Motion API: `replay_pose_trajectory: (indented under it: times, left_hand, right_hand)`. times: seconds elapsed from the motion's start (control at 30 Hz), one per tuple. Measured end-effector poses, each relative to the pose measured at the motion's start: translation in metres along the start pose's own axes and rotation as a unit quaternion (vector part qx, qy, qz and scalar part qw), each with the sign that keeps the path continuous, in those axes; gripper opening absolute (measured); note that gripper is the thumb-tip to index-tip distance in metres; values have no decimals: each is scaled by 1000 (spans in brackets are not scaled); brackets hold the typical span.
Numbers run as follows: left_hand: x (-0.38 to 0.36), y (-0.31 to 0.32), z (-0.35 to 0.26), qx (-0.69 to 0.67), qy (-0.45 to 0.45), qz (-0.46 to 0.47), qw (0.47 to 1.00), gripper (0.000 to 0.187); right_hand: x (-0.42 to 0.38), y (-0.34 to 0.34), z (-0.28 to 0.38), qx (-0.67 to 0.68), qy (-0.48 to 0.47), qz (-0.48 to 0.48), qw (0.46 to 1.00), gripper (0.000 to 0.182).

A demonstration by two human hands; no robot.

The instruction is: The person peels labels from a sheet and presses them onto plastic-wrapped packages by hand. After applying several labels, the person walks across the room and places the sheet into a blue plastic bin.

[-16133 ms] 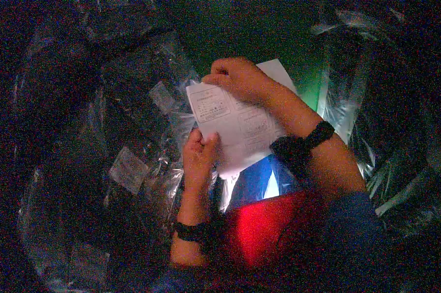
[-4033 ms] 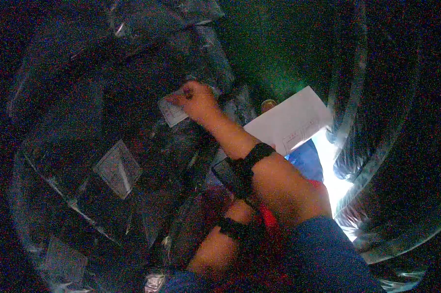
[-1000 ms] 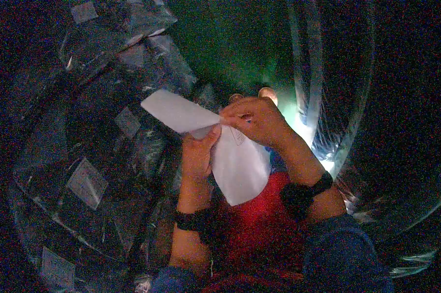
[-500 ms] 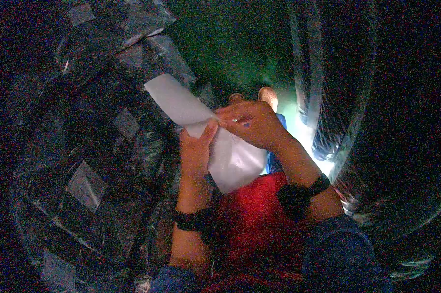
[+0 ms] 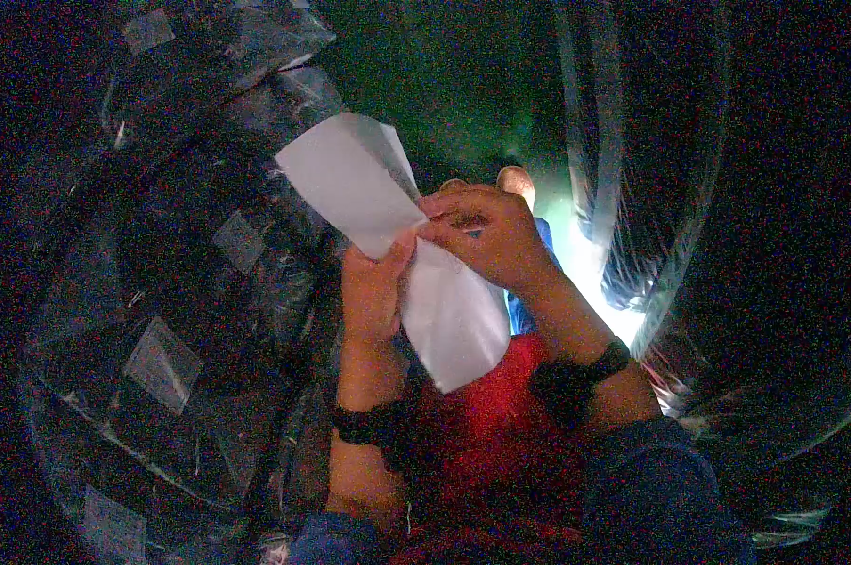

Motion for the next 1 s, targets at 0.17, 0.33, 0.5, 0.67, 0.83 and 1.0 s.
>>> replay_pose_trajectory:
  times: [0.17,0.33,0.5,0.67,0.83,1.0]
  left_hand:
    - [-1,-1,3,10,-5,26,1000,21]
    - [0,-1,0,35,-15,3,999,21]
    - [5,-7,7,-5,-27,-30,999,25]
    - [13,-21,24,-44,-76,-71,994,26]
    - [28,-37,42,96,-107,-180,973,27]
    - [54,-41,91,-283,-141,-191,929,25]
  right_hand:
    - [1,-3,-7,2,12,-37,999,17]
    - [5,-7,-17,-7,29,-51,998,17]
    - [13,-17,-26,-60,-10,-54,997,18]
    - [11,-37,-29,59,77,-111,989,17]
    - [-6,-50,3,-144,-25,-235,961,14]
    - [-33,39,8,-257,-264,73,927,20]
Point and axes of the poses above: each hand's wrist, its own x-axis towards the middle knuckle, its own y-axis out of the palm, z = x × y, the point moved 5 cm from there along x, towards the middle knuckle, and after that the axes turned 1 degree about x, right-handed, at the moved point
